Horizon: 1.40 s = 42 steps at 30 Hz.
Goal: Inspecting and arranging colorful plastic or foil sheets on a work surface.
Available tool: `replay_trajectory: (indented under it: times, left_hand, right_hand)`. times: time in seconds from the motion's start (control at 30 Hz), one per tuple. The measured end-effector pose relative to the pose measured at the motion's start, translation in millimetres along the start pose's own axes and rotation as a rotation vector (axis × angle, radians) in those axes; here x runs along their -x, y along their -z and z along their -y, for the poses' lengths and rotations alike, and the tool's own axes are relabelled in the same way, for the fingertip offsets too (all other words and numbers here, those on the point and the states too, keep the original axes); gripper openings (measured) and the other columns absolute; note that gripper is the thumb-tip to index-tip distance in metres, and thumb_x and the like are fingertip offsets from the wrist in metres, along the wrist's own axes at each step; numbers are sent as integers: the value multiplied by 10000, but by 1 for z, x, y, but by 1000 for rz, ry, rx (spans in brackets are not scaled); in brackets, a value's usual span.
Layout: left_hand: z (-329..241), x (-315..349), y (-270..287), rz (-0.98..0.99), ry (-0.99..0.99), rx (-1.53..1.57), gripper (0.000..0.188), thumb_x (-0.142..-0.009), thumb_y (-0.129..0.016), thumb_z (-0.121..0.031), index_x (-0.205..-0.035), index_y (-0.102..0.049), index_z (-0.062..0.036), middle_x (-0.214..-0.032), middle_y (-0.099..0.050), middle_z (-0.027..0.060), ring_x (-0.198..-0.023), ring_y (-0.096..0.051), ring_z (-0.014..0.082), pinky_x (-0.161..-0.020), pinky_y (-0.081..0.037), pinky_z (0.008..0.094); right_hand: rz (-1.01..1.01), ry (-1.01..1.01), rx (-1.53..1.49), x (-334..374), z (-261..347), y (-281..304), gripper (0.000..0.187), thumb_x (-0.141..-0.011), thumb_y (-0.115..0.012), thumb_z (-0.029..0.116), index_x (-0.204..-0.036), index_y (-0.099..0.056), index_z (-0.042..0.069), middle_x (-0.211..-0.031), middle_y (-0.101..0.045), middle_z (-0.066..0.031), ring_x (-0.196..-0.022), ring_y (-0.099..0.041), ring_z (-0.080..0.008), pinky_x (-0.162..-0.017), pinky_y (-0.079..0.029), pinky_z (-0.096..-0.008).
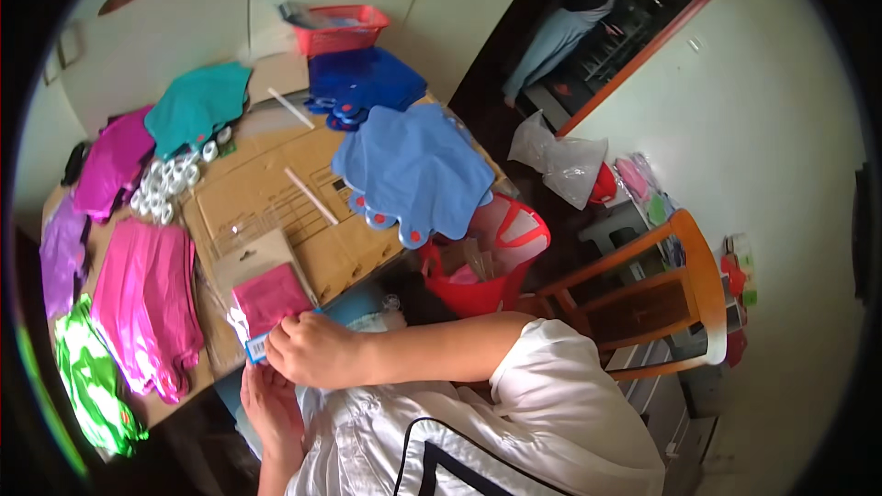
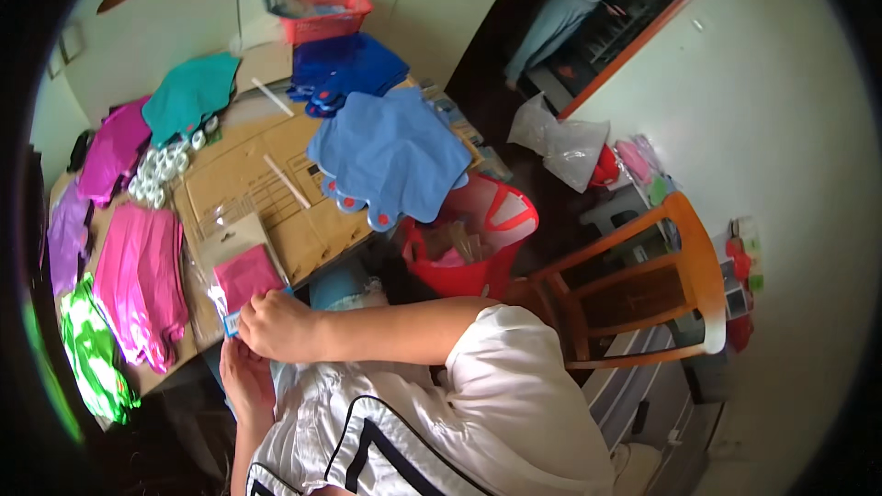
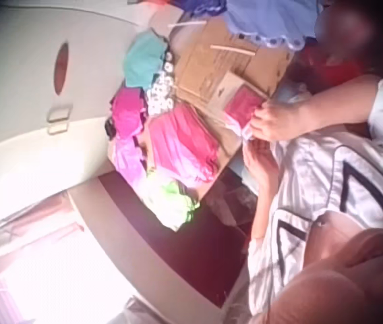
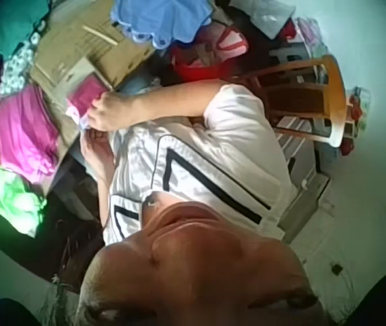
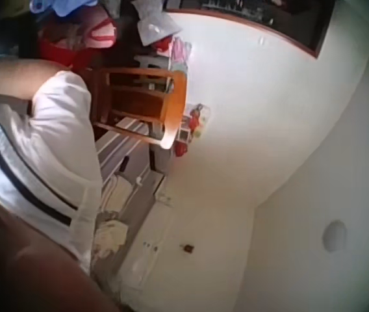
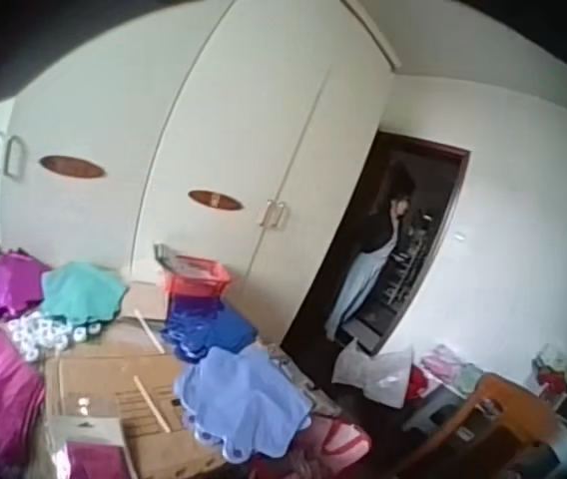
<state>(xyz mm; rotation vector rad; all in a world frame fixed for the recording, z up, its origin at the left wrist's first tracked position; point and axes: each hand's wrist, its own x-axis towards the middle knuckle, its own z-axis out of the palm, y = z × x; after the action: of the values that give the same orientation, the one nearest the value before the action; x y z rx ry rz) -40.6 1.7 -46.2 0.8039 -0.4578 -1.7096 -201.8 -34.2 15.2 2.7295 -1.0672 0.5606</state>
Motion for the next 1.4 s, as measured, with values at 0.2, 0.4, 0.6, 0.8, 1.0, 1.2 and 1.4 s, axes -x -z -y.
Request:
replay_trajectory:
  times: [0.2,0.4,0.6,0.8,1.0,1.2,1.4]
  left_hand:
    - [6,3,-7,29,-94,-43,212,-1044,-466,-218,-1059,-573,-35,-1002,-666,59,-901,-652,138,-812,-524,289]
    - [7,3,-4,-154,-139,-417,242,-1034,-500,-216,-877,-600,-61,-751,-497,-74,-675,-421,31,-587,-334,203]
    - [12,1,17,-10,-205,-510,227,-1034,-482,-138,-995,-596,54,-937,-699,114,-859,-682,176,-818,-523,285]
    - [9,6,11,71,-142,-196,407,-1059,-407,-288,-1109,-588,73,-1013,-678,170,-957,-663,264,-900,-516,372]
    - [4,4,-18,11,174,-68,383,-1032,-474,-305,-1119,-595,48,-1027,-679,136,-940,-669,238,-899,-521,365]
    - [20,-5,-18,-45,102,30,250,-1014,-541,-212,-1056,-609,25,-989,-682,109,-867,-690,211,-846,-548,341]
    - [26,-11,1,58,-37,-218,267,-1014,-537,-216,-1026,-620,38,-1003,-685,139,-873,-684,227,-860,-541,347]
  right_hand:
    - [28,-53,-7,2,2,-1,177,-730,-626,186,-786,-649,20,-764,-618,-114,-708,-618,-251,-591,-497,-349]
    - [12,-44,-73,-10,-5,8,101,-744,-613,163,-777,-601,69,-744,-593,-92,-675,-627,-229,-550,-504,-331]
    - [90,-157,-207,-17,-8,15,91,-786,-614,83,-809,-526,81,-702,-571,-86,-632,-625,-276,-574,-519,-389]
    - [194,-76,-191,-21,-20,19,53,-774,-598,66,-787,-546,68,-715,-602,-95,-659,-654,-263,-596,-541,-366]
    - [199,-3,-189,-21,-28,17,109,-731,-642,73,-787,-548,71,-737,-606,-87,-649,-645,-261,-601,-538,-356]
    - [204,-3,-235,-23,-32,17,116,-748,-640,65,-812,-544,72,-705,-575,-87,-649,-637,-275,-595,-524,-381]
    - [215,-26,-272,-29,-33,17,99,-775,-627,57,-832,-547,66,-681,-571,-101,-651,-637,-296,-582,-518,-405]
